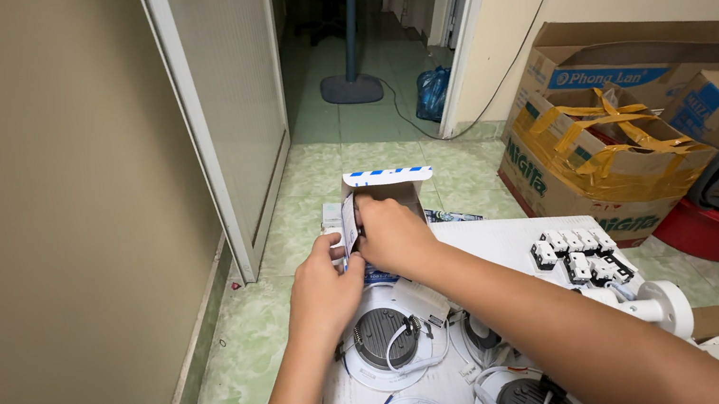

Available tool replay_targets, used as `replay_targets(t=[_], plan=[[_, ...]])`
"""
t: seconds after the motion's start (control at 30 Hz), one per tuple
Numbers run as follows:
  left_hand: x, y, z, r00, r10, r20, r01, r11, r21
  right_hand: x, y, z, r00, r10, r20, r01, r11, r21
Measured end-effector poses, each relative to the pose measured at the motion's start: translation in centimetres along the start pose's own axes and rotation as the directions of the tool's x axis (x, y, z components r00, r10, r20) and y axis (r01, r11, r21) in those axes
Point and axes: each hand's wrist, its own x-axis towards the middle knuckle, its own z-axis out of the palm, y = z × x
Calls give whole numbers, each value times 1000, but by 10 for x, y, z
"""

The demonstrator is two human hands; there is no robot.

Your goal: The person picks up a small white electronic component, turns it over by hand to see both sides, and places it into a small blue and white cardboard box on the floor.

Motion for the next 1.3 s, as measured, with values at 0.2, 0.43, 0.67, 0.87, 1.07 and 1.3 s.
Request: replay_targets(t=[0.2,0.43,0.67,0.87,1.07,1.3], plan=[[7,-8,3,1000,-5,-3,5,1000,-3,-2,1,-8,1000,-22,2,22,1000,0],[3,-4,0,999,33,-42,-36,998,-52,-58,-4,-92,995,-89,-38,90,995,36],[-44,31,-19,971,108,-215,-110,994,2,-77,79,-150,994,95,61,-76,962,-264],[-71,55,-7,943,123,-310,-122,992,20,-85,149,-121,847,281,452,-15,861,-508],[-82,61,10,941,167,-294,-176,984,-2,-81,195,-93,904,141,404,125,817,-564],[-90,59,30,761,595,-258,-613,790,13,-97,168,-135,959,5,282,14,998,-65]])
